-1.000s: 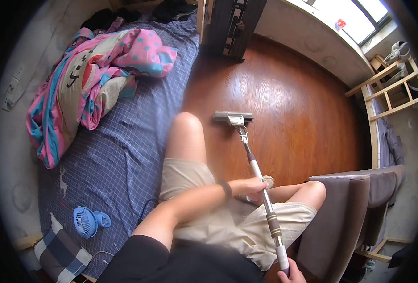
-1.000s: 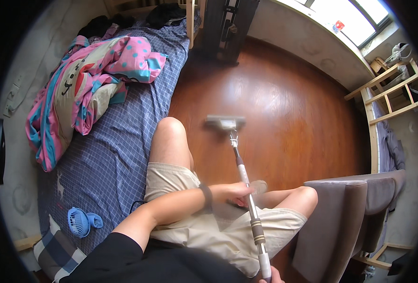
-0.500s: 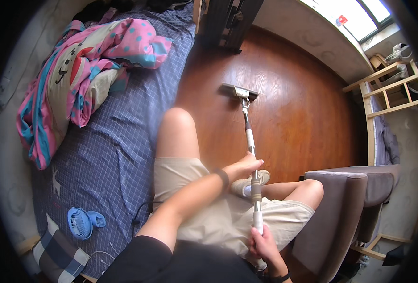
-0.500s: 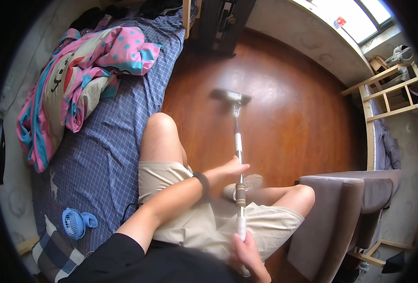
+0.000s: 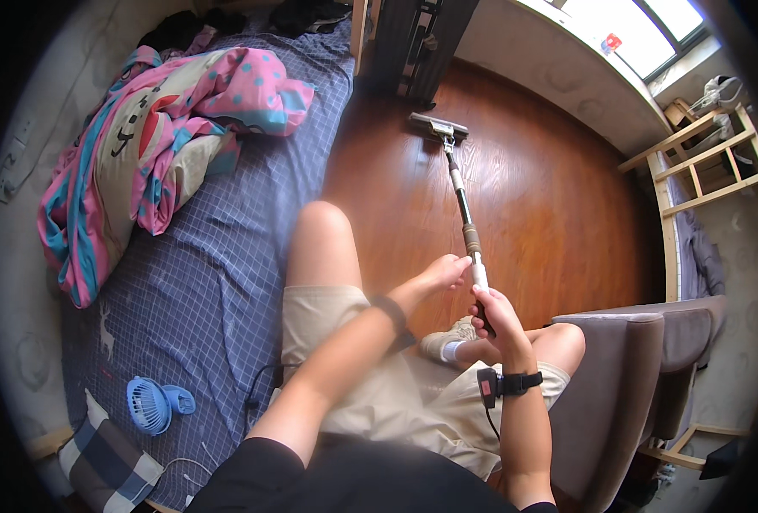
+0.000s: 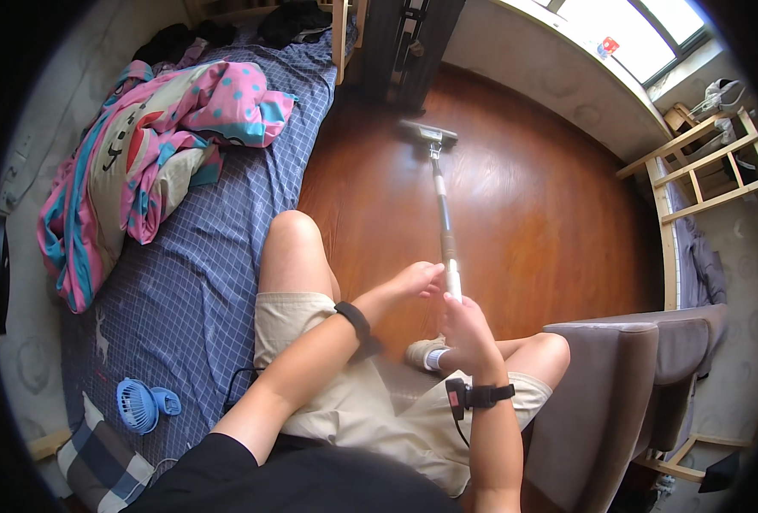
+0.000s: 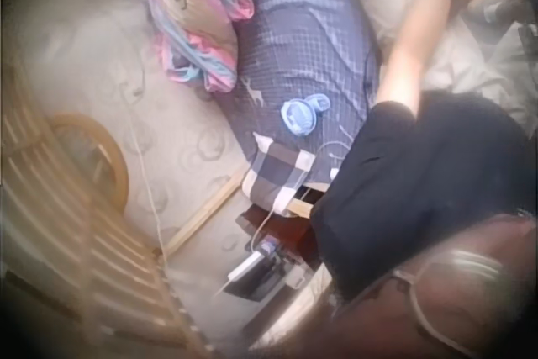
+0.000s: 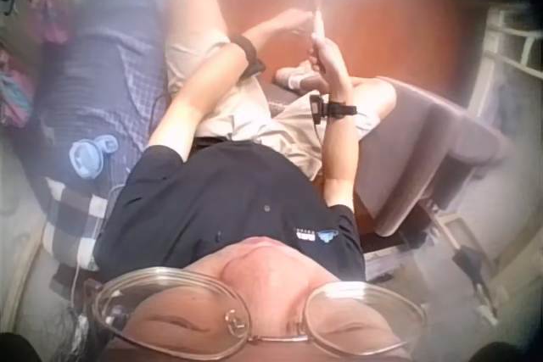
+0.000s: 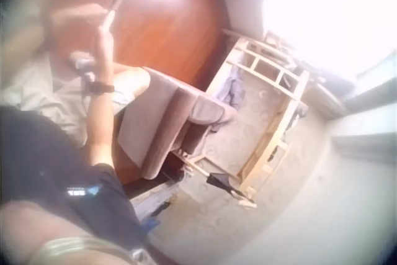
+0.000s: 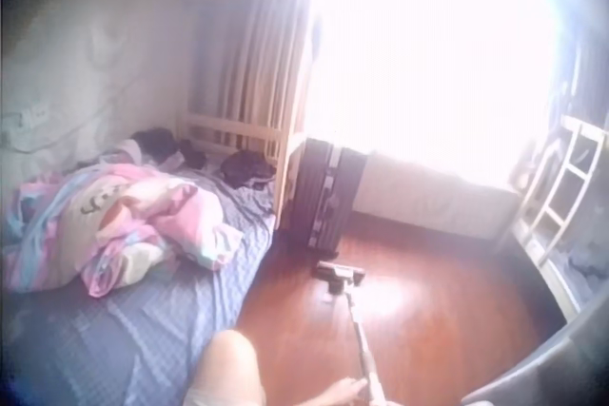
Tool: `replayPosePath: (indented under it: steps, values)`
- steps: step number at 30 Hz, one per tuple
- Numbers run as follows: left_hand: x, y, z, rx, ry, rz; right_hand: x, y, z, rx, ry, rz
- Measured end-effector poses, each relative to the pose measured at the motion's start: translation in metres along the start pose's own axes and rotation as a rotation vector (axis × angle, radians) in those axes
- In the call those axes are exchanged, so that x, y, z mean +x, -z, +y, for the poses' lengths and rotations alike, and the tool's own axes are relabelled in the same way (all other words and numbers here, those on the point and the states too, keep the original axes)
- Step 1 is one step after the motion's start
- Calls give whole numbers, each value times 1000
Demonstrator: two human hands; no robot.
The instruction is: The person cleans the wooden floor in a room by pushing and pulling the head of a vacuum cleaner over the surface while seated.
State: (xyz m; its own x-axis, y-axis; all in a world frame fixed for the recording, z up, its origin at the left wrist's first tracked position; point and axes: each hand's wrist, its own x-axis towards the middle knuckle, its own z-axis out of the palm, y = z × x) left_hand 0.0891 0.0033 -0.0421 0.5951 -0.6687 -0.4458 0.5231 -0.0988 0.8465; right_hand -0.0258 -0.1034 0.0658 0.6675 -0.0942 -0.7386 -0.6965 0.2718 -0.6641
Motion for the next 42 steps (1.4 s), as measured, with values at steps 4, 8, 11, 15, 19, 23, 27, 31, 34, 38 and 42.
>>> replayPosePath:
  steps: [4, 8, 11, 15, 19, 23, 27, 31, 34, 38, 42]
  values:
    - [-4, -8, -18, 172, 34, 9, -59, -1, 21, -35, -105, 108]
    - [-33, -54, -20, 155, 134, -31, -156, 15, 59, 34, -179, 179]
    - [-41, -62, -42, 225, 108, -312, -236, 11, 79, 48, -264, 203]
    - [-97, -104, -28, 297, 119, -421, -325, -29, 60, 36, -374, 436]
    - [-83, -98, -37, 267, 167, -430, -294, -34, 91, 23, -330, 424]
    - [-51, -77, -41, 229, 131, -345, -236, -41, 98, -3, -313, 253]
    - [-43, -72, -37, 260, 7, -18, -193, -49, 92, -14, -249, 244]
    - [-33, -61, -24, 169, 31, -36, -134, -40, 84, -142, -112, 261]
    - [-36, -54, -14, 23, -31, -4, -96, -33, 49, -118, -75, 200]
    - [-58, -52, 26, -79, -18, -56, -47, -19, 10, -48, -33, 202]
    - [-32, -43, 0, -257, -29, -129, -2, -11, -21, -124, 10, 143]
